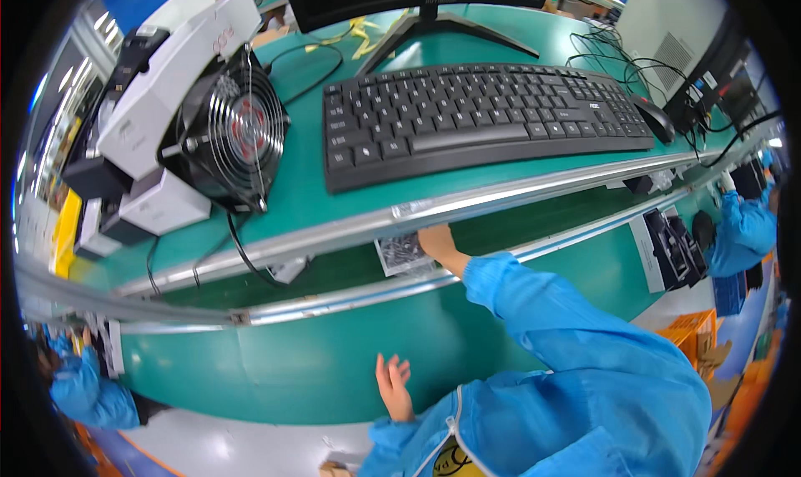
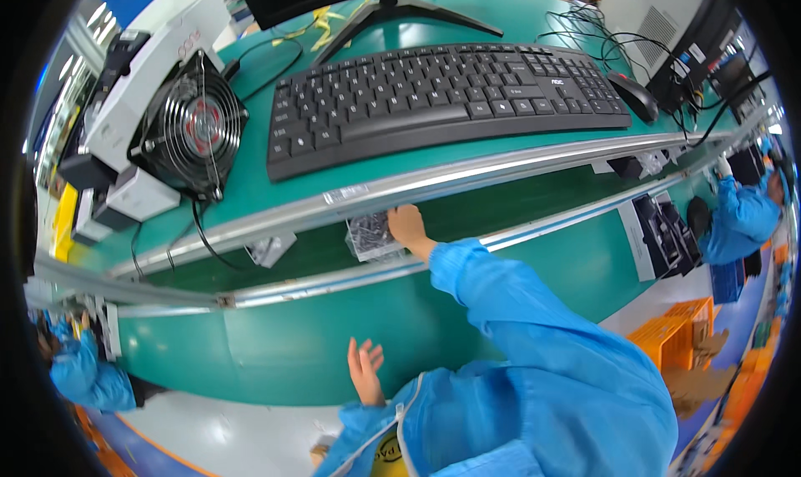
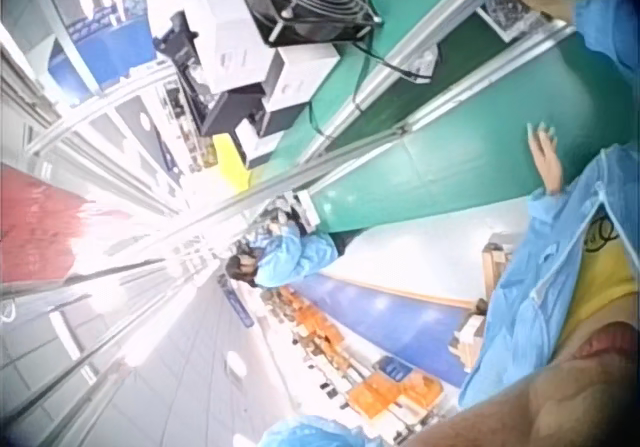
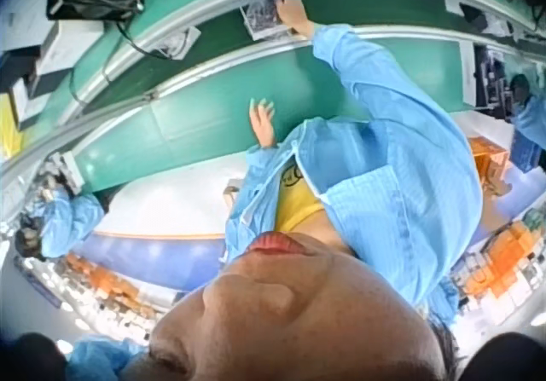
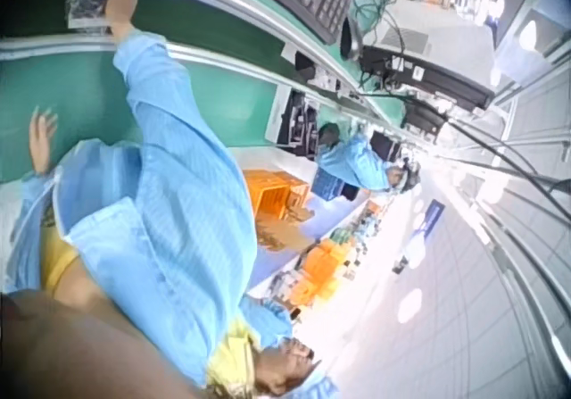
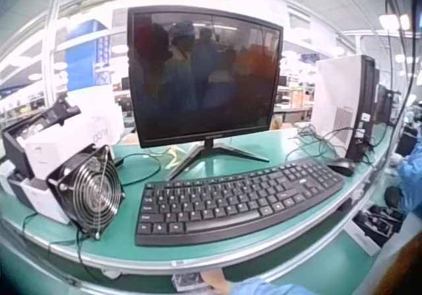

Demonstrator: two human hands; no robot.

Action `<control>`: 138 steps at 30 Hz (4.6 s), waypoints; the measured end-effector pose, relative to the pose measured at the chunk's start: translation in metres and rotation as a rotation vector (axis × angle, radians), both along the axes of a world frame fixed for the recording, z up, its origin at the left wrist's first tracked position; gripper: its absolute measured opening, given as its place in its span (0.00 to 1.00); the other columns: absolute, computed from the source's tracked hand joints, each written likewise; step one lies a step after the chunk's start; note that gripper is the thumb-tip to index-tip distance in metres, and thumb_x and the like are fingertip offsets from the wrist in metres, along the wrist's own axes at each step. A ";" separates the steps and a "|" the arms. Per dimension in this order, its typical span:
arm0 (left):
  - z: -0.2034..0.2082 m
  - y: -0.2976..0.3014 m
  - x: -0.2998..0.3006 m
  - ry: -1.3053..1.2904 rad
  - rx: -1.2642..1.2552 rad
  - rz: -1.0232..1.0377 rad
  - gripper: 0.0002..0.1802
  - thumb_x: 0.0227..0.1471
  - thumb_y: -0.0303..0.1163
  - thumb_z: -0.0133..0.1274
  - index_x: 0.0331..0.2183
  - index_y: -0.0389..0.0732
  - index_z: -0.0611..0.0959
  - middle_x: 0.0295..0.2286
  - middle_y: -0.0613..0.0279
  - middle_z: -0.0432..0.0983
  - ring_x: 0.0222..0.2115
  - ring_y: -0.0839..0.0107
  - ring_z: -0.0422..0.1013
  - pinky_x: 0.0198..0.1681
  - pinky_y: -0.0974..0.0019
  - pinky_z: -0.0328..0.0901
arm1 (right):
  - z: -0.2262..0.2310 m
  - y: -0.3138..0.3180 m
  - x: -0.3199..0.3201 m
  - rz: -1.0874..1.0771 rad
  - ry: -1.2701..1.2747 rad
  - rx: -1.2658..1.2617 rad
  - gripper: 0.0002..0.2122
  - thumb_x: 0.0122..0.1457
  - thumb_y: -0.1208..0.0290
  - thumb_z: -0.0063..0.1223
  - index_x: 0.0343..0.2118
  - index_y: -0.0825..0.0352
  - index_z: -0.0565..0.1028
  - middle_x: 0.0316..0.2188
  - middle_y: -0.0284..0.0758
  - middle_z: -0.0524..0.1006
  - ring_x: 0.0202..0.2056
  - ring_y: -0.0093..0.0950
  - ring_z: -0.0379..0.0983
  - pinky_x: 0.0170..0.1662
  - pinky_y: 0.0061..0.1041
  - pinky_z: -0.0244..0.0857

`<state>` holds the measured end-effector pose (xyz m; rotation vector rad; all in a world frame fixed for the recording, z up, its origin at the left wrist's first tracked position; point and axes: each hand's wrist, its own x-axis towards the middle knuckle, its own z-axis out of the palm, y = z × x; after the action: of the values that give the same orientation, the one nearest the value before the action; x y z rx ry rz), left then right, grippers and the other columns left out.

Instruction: The person assembles handheld electronic devices by inserting batteries and PCB components into each device, then places the assembled devices into retail boxes with bubble wrap by hand.

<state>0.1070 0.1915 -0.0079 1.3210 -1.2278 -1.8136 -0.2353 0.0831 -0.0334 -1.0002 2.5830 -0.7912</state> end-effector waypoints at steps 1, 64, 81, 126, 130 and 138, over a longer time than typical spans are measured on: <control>-0.007 0.004 0.001 0.013 0.028 -0.043 0.29 0.65 0.38 0.42 0.62 0.36 0.57 0.49 0.47 0.70 0.43 0.61 0.73 0.46 0.61 0.69 | -0.032 0.000 -0.032 -0.027 0.148 -0.239 0.13 0.62 0.65 0.43 0.39 0.71 0.73 0.40 0.50 0.76 0.45 0.42 0.71 0.49 0.38 0.63; 0.038 0.372 -0.512 0.223 0.370 -1.089 0.49 0.53 0.25 0.49 0.66 0.44 0.38 0.63 0.51 0.47 0.61 0.60 0.54 0.62 0.65 0.51 | 0.060 0.655 -0.167 -0.694 -0.887 -1.163 0.41 0.62 0.35 0.29 0.65 0.68 0.53 0.62 0.37 0.61 0.63 0.27 0.56 0.64 0.30 0.50; 0.062 0.064 -0.113 0.125 0.088 -0.542 0.43 0.58 0.26 0.47 0.66 0.39 0.42 0.63 0.52 0.50 0.62 0.63 0.52 0.63 0.64 0.50 | 0.051 0.333 0.096 0.056 -1.191 -0.741 0.36 0.66 0.49 0.41 0.67 0.70 0.47 0.68 0.40 0.47 0.69 0.31 0.39 0.68 0.28 0.34; 0.139 0.018 -0.040 0.732 0.755 -0.915 0.48 0.58 0.68 0.22 0.65 0.42 0.49 0.58 0.47 0.60 0.57 0.56 0.61 0.61 0.56 0.57 | 0.201 0.261 0.230 -0.298 -0.935 -0.589 0.16 0.54 0.78 0.61 0.46 0.69 0.73 0.39 0.34 0.78 0.40 0.22 0.75 0.44 0.22 0.68; 0.128 0.041 -0.029 0.651 1.005 -0.638 0.45 0.58 0.69 0.22 0.65 0.47 0.51 0.57 0.45 0.60 0.57 0.54 0.61 0.54 0.44 0.63 | 0.203 0.290 0.233 -0.016 -0.145 -0.357 0.21 0.48 0.68 0.67 0.47 0.62 0.75 0.46 0.35 0.74 0.43 0.30 0.72 0.43 0.29 0.67; 0.135 0.087 -0.041 0.589 0.882 -0.442 0.46 0.57 0.70 0.22 0.62 0.44 0.56 0.61 0.45 0.52 0.63 0.50 0.50 0.64 0.44 0.49 | 0.200 0.335 0.233 0.445 0.230 -0.261 0.18 0.50 0.68 0.62 0.46 0.61 0.77 0.50 0.33 0.75 0.48 0.32 0.74 0.46 0.28 0.69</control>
<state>0.0658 0.2786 0.1274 0.7750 -0.3903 -2.9749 -0.0025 0.4178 0.1662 -1.7569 2.3234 -0.9452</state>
